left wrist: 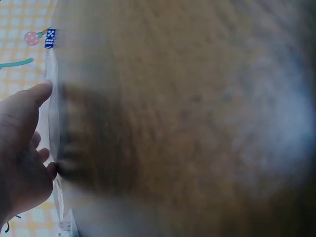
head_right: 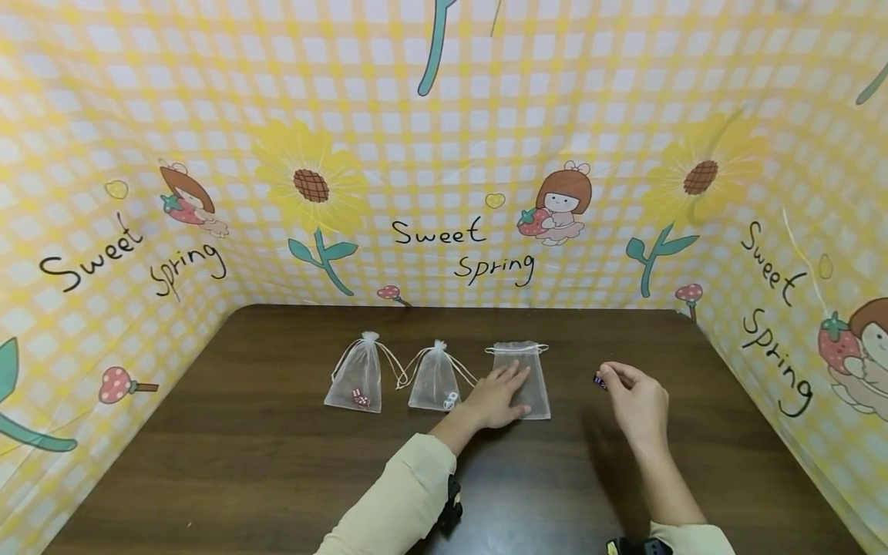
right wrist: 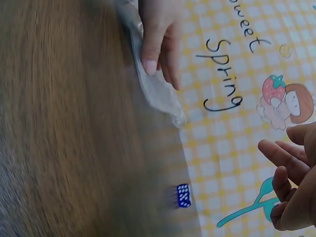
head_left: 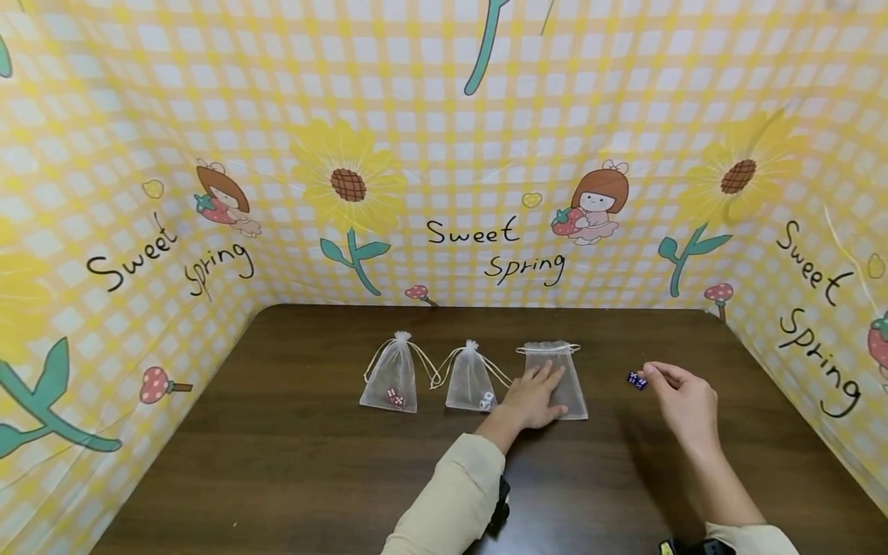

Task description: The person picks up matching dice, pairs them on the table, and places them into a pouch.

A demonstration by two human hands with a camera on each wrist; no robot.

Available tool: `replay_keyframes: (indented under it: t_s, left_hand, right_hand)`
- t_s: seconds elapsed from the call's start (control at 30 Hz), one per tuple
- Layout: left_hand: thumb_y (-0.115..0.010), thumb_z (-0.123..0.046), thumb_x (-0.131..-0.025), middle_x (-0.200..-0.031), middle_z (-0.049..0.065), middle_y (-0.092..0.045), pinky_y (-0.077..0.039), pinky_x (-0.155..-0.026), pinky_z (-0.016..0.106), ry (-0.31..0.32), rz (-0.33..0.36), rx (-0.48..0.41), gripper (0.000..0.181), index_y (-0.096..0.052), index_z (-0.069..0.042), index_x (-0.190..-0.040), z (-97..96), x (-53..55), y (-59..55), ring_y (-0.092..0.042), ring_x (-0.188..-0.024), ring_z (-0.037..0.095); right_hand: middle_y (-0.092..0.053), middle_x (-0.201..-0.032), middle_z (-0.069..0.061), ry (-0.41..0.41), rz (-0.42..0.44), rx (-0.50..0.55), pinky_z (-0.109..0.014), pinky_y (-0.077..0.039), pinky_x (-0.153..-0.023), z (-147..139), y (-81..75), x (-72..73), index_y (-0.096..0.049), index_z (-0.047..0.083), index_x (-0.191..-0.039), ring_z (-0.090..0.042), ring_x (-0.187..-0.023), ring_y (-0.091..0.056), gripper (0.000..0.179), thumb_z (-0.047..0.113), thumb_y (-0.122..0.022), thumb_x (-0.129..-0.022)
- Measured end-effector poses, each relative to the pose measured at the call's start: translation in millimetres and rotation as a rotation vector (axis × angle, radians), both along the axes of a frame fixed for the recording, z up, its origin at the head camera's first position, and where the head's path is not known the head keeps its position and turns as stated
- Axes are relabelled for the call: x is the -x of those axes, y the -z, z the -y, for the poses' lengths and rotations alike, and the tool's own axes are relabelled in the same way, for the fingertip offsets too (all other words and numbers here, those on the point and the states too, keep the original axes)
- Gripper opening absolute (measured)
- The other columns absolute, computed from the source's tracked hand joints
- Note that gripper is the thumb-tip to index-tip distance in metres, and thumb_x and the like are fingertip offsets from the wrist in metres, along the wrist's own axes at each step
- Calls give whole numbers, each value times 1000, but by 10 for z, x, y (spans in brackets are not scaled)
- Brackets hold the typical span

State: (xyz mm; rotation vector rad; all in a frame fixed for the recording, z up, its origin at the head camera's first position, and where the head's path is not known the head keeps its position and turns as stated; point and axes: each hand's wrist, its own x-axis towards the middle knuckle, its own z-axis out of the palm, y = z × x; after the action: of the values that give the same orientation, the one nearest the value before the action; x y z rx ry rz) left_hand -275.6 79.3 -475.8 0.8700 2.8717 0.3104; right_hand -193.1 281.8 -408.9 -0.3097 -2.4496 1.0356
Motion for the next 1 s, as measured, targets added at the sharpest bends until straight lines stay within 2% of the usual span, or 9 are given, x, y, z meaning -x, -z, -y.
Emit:
replay_keyframes:
  t_s: [0.1, 0.2, 0.43, 0.6, 0.73, 0.87, 1.0]
  left_hand:
    - [-50, -47, -92, -152, -1, -20, -25, -106, 33, -2, -5, 46, 64, -26, -26, -147, -3, -11, 24, -19, -137, 18]
    - [-48, -49, -92, -151, -3, -21, -23, -106, 31, -4, -1, 80, 61, -28, -27, -146, -4, -15, 25, -17, -137, 16]
    - [-43, -53, -92, -152, -7, -17, -20, -108, 29, -15, 36, 140, 60, -27, -31, -146, -7, -17, -23, -11, -138, 12]
    - [-43, -53, -92, -152, -8, -15, -19, -108, 29, -26, 58, 155, 60, -26, -32, -146, -20, -36, -71, -10, -138, 12]
    - [-41, -54, -92, -153, -9, -13, -17, -109, 27, -32, 61, 173, 61, -23, -33, -146, -48, -36, -69, -8, -139, 11]
    - [-41, -54, -92, -153, -10, -12, -16, -109, 26, -37, 58, 195, 61, -21, -35, -146, -65, -32, -53, -8, -138, 10]
    - [-41, -54, -92, -153, -10, -12, -16, -109, 26, -37, 64, 204, 61, -21, -35, -146, -49, -40, -56, -8, -138, 10]
  right_hand:
    - [-68, -93, -15, -15, 33, -2, -38, -42, -73, -72, 50, 52, -67, -2, -106, -33, -101, -58, 42, 35, -52, -94]
    - [-67, -96, -18, -32, 77, -20, -47, -40, -77, -177, 118, 120, -66, -3, -107, -41, -104, -54, 43, 35, -50, -95]
    - [-62, -108, -23, -65, 219, -87, -54, -35, -84, -415, 306, 301, -65, -3, -109, -48, -105, -48, 43, 34, -48, -95]
    - [-60, -111, -24, -101, 340, -152, -54, -39, -76, -486, 383, 400, -63, -2, -111, -52, -102, -46, 46, 38, -52, -92]
    - [-63, -107, -22, -103, 393, -189, -52, -39, -70, -498, 410, 454, -63, 0, -109, -48, -97, -51, 42, 35, -58, -88]
    - [-63, -107, -21, -97, 434, -215, -55, -35, -73, -492, 427, 495, -62, 1, -109, -47, -95, -51, 38, 32, -61, -87]
    - [-63, -103, -21, -95, 460, -235, -57, -34, -74, -477, 440, 524, -66, 3, -100, -46, -92, -52, 29, 29, -63, -85]
